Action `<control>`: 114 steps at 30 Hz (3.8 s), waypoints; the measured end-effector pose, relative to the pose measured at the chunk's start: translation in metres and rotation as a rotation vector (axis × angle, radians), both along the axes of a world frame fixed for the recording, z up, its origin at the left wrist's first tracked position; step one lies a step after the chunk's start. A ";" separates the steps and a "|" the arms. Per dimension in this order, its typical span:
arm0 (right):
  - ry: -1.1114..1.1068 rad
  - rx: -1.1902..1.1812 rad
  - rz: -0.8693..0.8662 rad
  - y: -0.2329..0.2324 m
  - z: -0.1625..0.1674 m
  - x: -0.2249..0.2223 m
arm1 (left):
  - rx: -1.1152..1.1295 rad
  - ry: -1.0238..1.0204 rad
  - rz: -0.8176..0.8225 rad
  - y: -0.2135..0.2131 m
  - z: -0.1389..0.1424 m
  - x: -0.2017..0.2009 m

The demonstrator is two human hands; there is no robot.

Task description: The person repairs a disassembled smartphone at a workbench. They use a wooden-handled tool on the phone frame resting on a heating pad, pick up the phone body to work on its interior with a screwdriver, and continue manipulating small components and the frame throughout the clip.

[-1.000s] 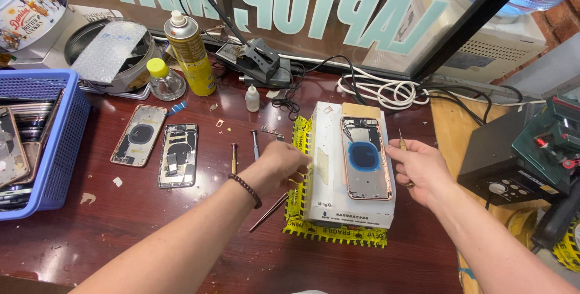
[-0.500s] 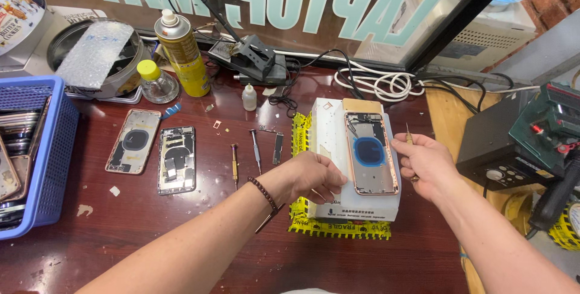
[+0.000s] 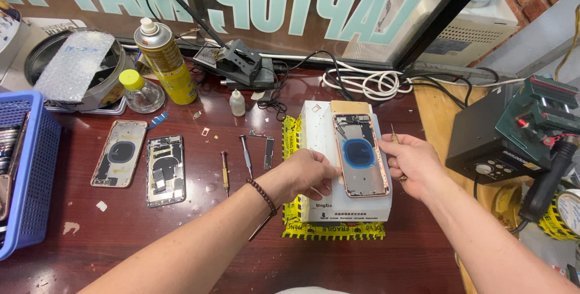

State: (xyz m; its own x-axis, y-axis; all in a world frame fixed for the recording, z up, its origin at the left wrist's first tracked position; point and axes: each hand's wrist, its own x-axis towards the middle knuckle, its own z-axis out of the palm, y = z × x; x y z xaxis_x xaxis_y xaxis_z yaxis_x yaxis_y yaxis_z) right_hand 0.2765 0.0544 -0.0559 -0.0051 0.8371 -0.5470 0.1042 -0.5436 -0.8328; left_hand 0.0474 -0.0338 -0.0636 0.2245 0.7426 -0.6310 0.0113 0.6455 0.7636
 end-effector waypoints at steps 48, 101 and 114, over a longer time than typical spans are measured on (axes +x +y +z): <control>-0.066 0.180 -0.064 0.015 0.025 -0.021 | -0.114 0.090 0.289 -0.008 -0.030 -0.040; 0.012 0.004 0.010 -0.001 0.002 -0.010 | -0.012 0.071 0.045 -0.005 0.014 -0.004; -0.039 0.087 -0.191 0.009 0.007 -0.005 | 0.005 0.069 0.066 -0.008 0.013 -0.006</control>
State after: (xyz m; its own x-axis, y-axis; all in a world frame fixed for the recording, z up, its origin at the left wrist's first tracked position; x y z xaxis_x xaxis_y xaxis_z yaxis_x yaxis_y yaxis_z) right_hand 0.2712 0.0632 -0.0490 0.1781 0.8648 -0.4695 0.0390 -0.4829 -0.8748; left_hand 0.0409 -0.0417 -0.0506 0.1308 0.7577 -0.6393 0.0217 0.6425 0.7659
